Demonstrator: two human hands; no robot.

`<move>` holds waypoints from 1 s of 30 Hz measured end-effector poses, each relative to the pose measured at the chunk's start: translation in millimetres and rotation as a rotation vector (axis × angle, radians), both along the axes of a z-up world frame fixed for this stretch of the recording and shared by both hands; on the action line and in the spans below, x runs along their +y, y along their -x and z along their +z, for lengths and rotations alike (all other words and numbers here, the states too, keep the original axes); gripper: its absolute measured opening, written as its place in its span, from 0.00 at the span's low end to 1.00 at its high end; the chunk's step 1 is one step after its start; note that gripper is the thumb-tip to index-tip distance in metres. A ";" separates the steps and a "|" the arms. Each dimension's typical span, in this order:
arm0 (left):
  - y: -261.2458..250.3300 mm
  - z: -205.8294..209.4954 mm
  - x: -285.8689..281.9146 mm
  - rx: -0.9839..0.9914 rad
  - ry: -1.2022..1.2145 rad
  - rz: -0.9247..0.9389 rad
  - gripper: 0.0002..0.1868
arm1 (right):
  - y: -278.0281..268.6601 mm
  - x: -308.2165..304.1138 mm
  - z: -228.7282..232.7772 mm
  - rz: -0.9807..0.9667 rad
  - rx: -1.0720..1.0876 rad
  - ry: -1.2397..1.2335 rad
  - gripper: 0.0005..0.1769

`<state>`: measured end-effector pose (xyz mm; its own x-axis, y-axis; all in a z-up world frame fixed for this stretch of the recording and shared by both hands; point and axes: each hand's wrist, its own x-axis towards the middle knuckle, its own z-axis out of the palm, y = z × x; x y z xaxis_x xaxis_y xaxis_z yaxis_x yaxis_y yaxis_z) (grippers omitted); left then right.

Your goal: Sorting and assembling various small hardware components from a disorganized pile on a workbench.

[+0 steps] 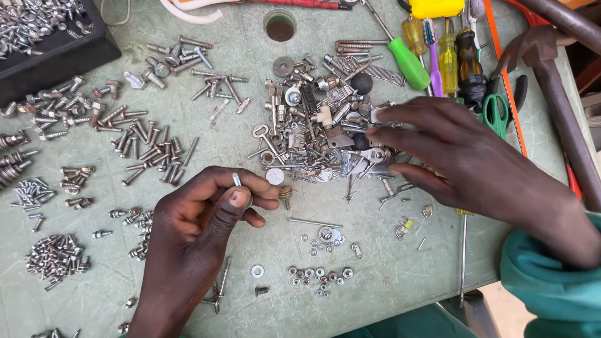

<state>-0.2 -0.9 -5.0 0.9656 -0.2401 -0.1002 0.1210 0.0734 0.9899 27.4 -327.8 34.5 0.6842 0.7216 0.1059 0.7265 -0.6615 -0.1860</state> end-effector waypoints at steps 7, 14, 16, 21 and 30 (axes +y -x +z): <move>1.7 1.2 2.0 0.010 0.022 0.002 0.13 | -6.6 -15.2 -8.2 0.074 0.134 0.001 0.19; 2.9 1.7 -0.8 0.012 0.032 0.004 0.13 | -14.2 1.1 1.7 0.109 0.083 0.012 0.19; 2.4 2.7 0.2 0.014 0.028 0.013 0.13 | -22.6 17.7 0.6 0.127 0.081 -0.004 0.20; 2.3 3.2 0.9 0.008 0.049 0.017 0.13 | -37.0 28.2 -12.6 0.189 0.100 0.094 0.27; 0.2 3.4 2.0 0.023 0.073 0.003 0.14 | -49.8 31.0 -2.2 0.214 0.067 0.046 0.15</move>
